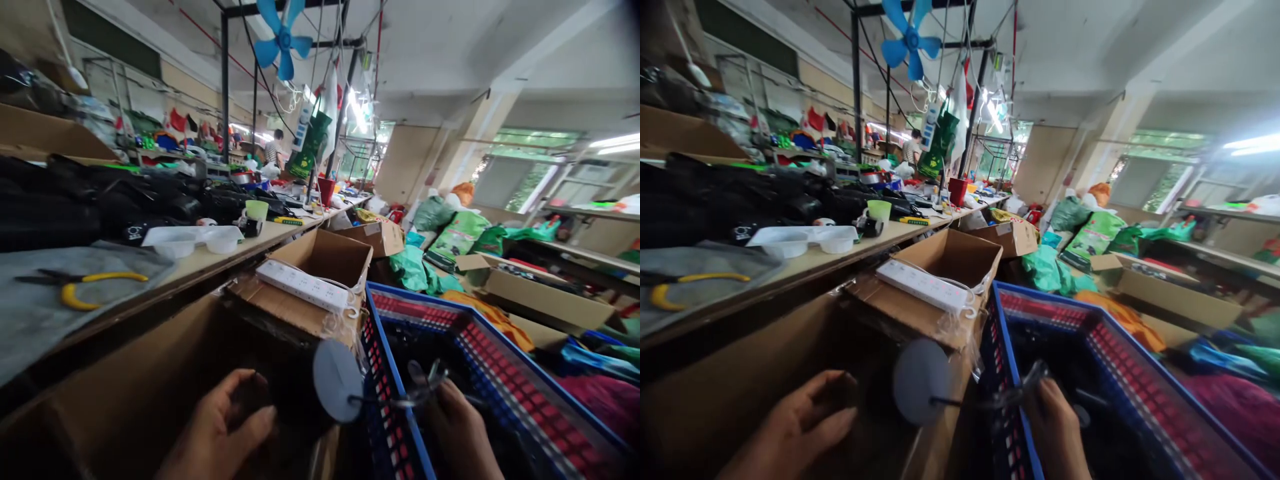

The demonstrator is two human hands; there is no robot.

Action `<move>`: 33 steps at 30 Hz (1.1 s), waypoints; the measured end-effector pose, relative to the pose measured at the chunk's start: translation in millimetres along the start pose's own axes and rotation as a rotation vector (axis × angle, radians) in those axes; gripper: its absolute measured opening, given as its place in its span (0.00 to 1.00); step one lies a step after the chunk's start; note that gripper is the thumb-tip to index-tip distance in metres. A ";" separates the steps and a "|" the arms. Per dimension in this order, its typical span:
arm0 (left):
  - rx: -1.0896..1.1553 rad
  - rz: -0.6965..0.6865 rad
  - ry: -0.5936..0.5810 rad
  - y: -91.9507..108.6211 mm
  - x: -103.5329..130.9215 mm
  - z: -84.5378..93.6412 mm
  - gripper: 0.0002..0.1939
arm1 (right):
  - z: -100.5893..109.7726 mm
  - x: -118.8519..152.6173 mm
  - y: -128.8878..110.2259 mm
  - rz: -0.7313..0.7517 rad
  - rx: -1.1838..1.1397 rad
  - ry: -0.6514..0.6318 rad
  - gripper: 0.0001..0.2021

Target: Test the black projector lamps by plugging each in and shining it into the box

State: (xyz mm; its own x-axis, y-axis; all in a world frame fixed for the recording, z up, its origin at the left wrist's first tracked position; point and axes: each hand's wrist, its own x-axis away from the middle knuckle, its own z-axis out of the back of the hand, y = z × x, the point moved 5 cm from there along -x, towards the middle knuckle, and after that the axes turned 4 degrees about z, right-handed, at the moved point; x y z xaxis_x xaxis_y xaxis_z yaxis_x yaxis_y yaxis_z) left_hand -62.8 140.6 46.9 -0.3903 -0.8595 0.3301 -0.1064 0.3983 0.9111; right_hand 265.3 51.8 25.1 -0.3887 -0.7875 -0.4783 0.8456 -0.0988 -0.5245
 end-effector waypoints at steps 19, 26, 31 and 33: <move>0.242 0.023 0.197 -6.1 -57.1 64.6 0.22 | -153.1 -229.5 -121.2 0.245 -0.137 -0.292 0.08; 0.290 0.066 0.144 -12.7 -60.9 57.8 0.20 | -148.2 -222.6 -119.5 0.311 -0.117 -0.275 0.08; 0.283 0.081 0.119 -10.9 -62.7 52.3 0.17 | -158.5 -221.2 -114.0 0.327 -0.083 -0.280 0.08; 0.293 0.087 0.111 -8.0 -63.1 50.4 0.17 | -165.4 -219.9 -110.2 0.316 -0.073 -0.261 0.07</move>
State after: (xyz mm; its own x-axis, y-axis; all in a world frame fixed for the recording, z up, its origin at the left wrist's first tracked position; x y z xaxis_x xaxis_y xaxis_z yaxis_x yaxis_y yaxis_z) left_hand -83.4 207.8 6.3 -0.3096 -0.8412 0.4434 -0.3418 0.5336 0.7736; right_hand 197.1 336.5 71.5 -0.0006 -0.9009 -0.4341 0.8768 0.2083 -0.4333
